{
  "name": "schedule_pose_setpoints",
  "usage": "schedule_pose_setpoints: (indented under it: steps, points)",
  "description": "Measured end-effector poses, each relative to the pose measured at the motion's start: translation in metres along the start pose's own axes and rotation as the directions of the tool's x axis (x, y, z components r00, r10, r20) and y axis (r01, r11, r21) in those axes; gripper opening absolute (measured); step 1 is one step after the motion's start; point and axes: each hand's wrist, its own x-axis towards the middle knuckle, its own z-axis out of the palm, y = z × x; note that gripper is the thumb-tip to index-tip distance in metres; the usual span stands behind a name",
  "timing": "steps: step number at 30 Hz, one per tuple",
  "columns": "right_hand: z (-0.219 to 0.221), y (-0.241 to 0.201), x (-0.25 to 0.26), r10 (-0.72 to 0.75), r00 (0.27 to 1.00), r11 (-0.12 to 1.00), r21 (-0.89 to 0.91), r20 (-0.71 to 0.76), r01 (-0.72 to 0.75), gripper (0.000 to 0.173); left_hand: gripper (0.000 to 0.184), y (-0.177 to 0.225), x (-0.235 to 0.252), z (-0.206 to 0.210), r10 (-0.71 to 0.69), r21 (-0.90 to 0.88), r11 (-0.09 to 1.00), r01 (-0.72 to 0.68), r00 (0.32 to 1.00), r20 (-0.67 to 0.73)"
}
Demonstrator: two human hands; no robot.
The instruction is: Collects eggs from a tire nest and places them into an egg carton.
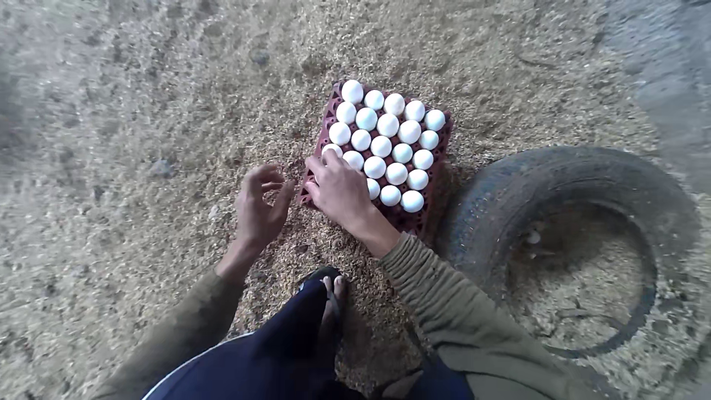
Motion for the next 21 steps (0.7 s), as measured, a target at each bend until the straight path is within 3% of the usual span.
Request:
schedule_pose_setpoints:
  steps: [1,3,5,6,7,9,11,16,19,21]
  points:
    - [-0.005,0.002,-0.005,0.031,0.999,0.984,0.177,0.007,-0.032,0.027,0.045,0.005,0.000,0.001,0.004,-0.046,0.999,-0.003,1.000,0.003]
    - [-0.010,0.003,-0.017,0.123,0.992,0.813,0.570,0.028,-0.116,0.022,0.040,0.017,-0.005,0.008,-0.017,-0.213,0.977,0.028,0.998,0.053]
    - [-0.008,0.000,-0.028,0.219,0.976,0.624,0.768,0.007,-0.145,0.024,0.053,0.035,-0.014,0.020,-0.068,-0.440,0.885,0.155,0.976,0.206]
    - [-0.006,-0.002,-0.032,0.247,0.969,0.593,0.793,-0.021,-0.135,0.026,0.063,0.047,-0.019,0.027,-0.103,-0.545,0.796,0.262,0.947,0.305]
    - [-0.003,-0.004,-0.036,0.254,0.966,0.608,0.785,-0.056,-0.114,0.027,0.068,0.062,-0.024,0.035,-0.140,-0.639,0.673,0.373,0.913,0.384]
    - [0.007,-0.006,-0.043,0.205,0.966,0.722,0.691,-0.160,-0.039,0.030,0.058,0.089,-0.030,0.045,-0.213,-0.749,0.391,0.535,0.844,0.492]
    - [0.018,-0.003,-0.052,0.110,0.966,0.834,0.550,-0.234,0.039,0.034,0.055,0.101,-0.032,0.048,-0.299,-0.759,0.247,0.603,0.792,0.532]
    - [0.006,0.002,-0.083,-0.049,0.999,0.934,0.356,0.003,0.045,0.053,0.067,0.081,-0.048,0.059,-0.368,-0.737,0.186,0.650,0.741,0.562]
    - [-0.004,0.025,-0.097,-0.157,0.975,0.928,0.315,-0.157,0.200,0.034,0.041,0.079,-0.040,0.053,-0.366,-0.718,0.195,0.669,0.728,0.579]
    - [-0.015,0.050,-0.103,-0.168,0.954,0.955,0.198,-0.249,0.220,0.025,0.023,0.077,-0.034,0.046,-0.350,-0.677,0.293,0.675,0.734,0.581]
